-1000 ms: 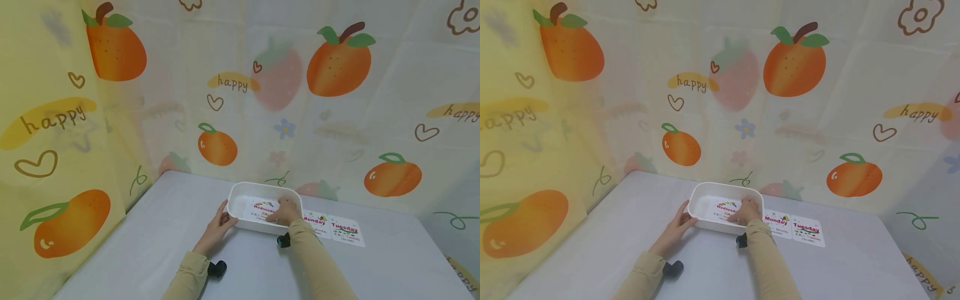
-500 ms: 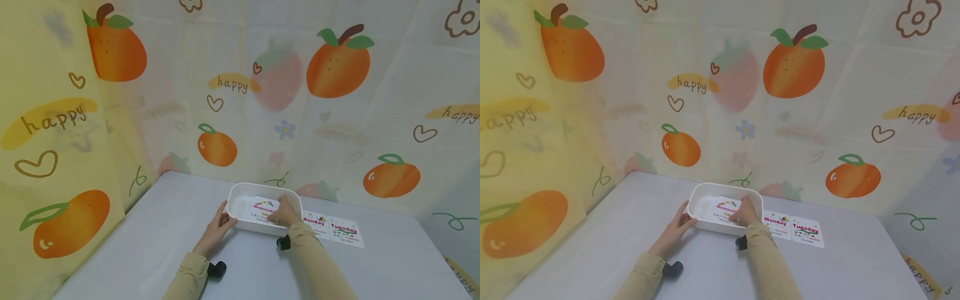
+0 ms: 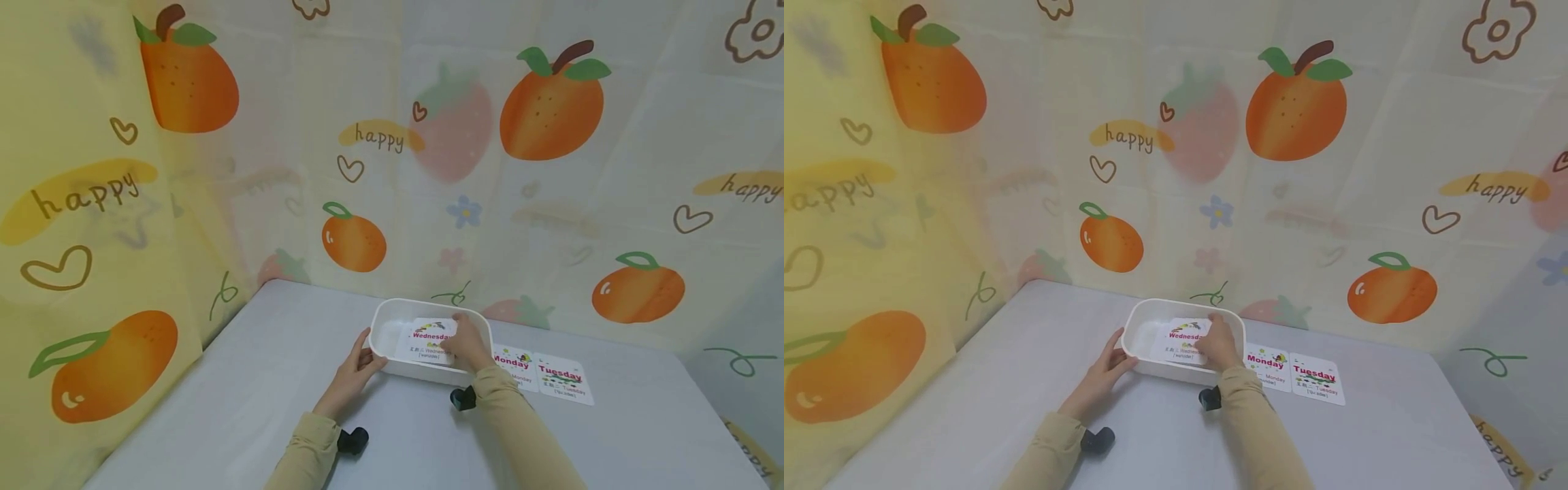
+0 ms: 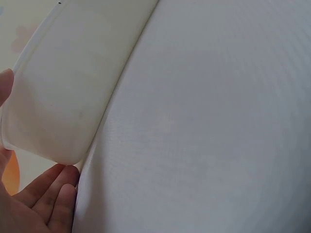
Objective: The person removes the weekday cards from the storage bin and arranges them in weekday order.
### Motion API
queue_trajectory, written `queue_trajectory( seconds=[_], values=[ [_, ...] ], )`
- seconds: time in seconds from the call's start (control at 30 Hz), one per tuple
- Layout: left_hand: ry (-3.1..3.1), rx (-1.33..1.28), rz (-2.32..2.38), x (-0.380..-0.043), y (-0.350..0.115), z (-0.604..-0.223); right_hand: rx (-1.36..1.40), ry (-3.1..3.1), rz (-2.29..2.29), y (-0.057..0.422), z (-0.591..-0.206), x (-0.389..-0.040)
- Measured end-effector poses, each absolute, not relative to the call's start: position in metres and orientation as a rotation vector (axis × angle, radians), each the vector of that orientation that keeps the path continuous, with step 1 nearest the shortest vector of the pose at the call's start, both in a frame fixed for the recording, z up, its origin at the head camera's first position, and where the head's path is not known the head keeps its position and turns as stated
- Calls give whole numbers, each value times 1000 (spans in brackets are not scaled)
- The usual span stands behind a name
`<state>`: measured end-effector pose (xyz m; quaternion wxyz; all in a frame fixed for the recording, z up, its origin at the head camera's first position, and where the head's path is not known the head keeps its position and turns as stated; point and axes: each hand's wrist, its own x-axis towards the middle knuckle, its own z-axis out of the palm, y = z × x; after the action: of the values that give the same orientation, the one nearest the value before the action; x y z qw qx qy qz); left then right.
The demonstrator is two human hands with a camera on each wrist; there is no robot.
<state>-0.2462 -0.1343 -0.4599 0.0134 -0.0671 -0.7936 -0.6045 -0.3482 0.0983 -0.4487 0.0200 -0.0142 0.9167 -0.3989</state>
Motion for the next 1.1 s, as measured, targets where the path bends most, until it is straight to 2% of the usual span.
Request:
queue_trajectory(
  seconds=[0.4, 0.63, 1.1],
  values=[
    [-2465, -191, -1845, -269, -138, -496, -62, 2830, -1360, 94, -432, -339],
    [-2472, -190, -1885, -245, -133, -458, -117, 2755, -1505, 103, -423, -325],
    [-2478, -181, -1873, -245, -133, -457, -101, 2672, -1783, 119, -417, -302]
  ],
)
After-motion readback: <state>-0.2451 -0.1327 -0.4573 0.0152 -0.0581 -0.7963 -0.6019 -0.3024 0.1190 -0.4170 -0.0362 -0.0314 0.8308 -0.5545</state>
